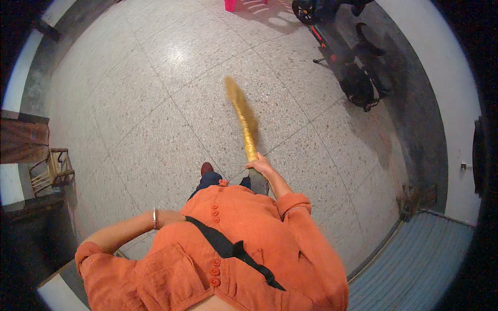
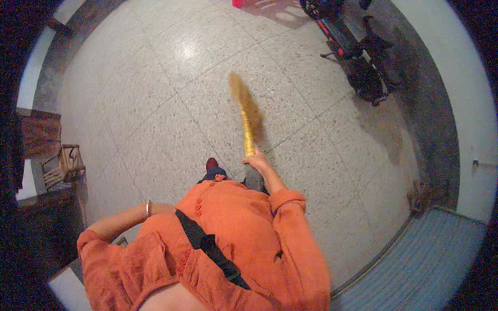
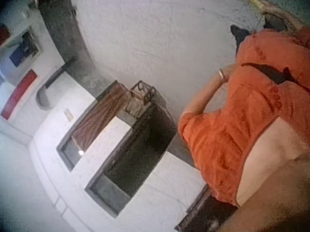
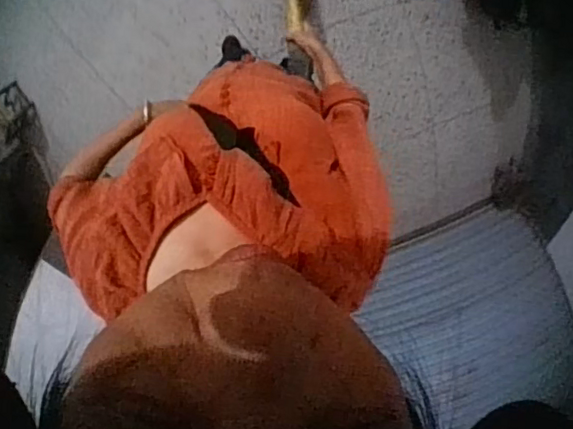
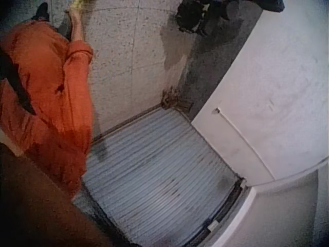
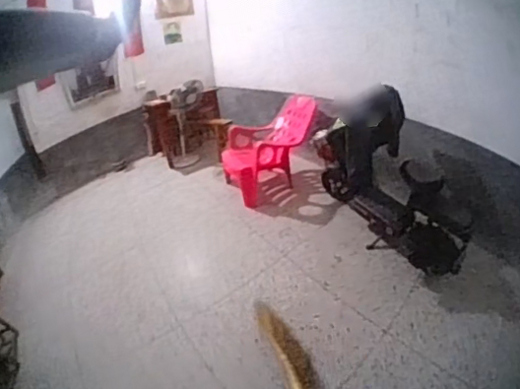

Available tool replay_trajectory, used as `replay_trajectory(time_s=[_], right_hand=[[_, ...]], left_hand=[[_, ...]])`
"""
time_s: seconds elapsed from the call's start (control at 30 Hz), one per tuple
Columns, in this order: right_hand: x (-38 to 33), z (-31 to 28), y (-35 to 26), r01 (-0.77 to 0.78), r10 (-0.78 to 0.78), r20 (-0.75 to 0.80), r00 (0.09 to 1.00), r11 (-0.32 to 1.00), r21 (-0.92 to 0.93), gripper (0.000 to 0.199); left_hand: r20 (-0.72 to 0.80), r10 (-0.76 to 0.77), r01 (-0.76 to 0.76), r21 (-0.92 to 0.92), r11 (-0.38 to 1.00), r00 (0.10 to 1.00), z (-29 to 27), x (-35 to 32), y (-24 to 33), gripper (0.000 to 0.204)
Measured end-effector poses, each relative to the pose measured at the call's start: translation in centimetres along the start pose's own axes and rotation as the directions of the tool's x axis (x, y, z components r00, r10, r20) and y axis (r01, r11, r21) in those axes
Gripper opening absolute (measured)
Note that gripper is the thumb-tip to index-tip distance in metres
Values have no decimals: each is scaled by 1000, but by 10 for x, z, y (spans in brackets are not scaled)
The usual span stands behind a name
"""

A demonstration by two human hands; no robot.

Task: The person sweeps a tiled floor with a yellow-bristled broom, moving back and forth across the room. The person navigates around a parked scooter and a pink plastic chair while continuing to sweep the floor area.

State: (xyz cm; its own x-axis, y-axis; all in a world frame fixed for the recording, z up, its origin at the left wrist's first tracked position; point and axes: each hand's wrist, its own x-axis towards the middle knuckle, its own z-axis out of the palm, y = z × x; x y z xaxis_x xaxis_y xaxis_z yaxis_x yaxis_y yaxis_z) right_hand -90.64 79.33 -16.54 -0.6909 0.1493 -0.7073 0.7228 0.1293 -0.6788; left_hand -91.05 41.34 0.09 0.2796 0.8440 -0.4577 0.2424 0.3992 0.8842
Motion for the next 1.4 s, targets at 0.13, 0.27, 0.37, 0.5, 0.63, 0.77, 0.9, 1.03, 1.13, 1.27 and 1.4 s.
replay_trajectory(time_s=[0.13,0.27,0.37,0.5,0.63,0.77,0.9,1.03,1.13,1.27,1.4], right_hand=[[-24,1,-35,26,-50,133,990,985,171,73],[-46,-12,-30,-20,10,44,999,974,225,63],[-51,-34,-10,71,-57,-69,996,970,232,64],[-38,-77,41,32,6,-280,960,991,130,62],[-20,-104,55,-34,114,-369,922,975,218,51],[9,-104,82,-162,306,-363,880,912,377,42],[-2,-48,30,-137,176,-295,939,979,148,43],[-16,23,-17,-103,105,-91,990,994,30,49],[-7,61,-37,17,-13,27,1000,989,-144,57],[-1,75,-62,50,-30,278,960,996,-67,68],[-11,68,-61,50,-94,346,934,990,134,65]], left_hand=[[-12,105,-102,141,985,994,-6,-8,-19,29],[82,43,-58,196,979,996,-26,-7,-13,26],[113,-17,-6,199,980,993,-49,-8,10,26],[121,33,-59,218,974,992,-55,-8,8,27],[11,106,-107,150,983,994,-31,-13,-25,28],[20,97,-99,156,983,995,-36,-23,-6,27],[7,12,-13,200,980,1000,-19,-37,-13,27],[-41,2,3,110,994,999,-11,-46,-13,27],[-86,10,-4,77,997,996,1,-49,-33,27],[-86,36,-30,75,997,996,-16,-50,-17,27],[-63,79,-72,101,992,995,-13,-44,-33,28]])
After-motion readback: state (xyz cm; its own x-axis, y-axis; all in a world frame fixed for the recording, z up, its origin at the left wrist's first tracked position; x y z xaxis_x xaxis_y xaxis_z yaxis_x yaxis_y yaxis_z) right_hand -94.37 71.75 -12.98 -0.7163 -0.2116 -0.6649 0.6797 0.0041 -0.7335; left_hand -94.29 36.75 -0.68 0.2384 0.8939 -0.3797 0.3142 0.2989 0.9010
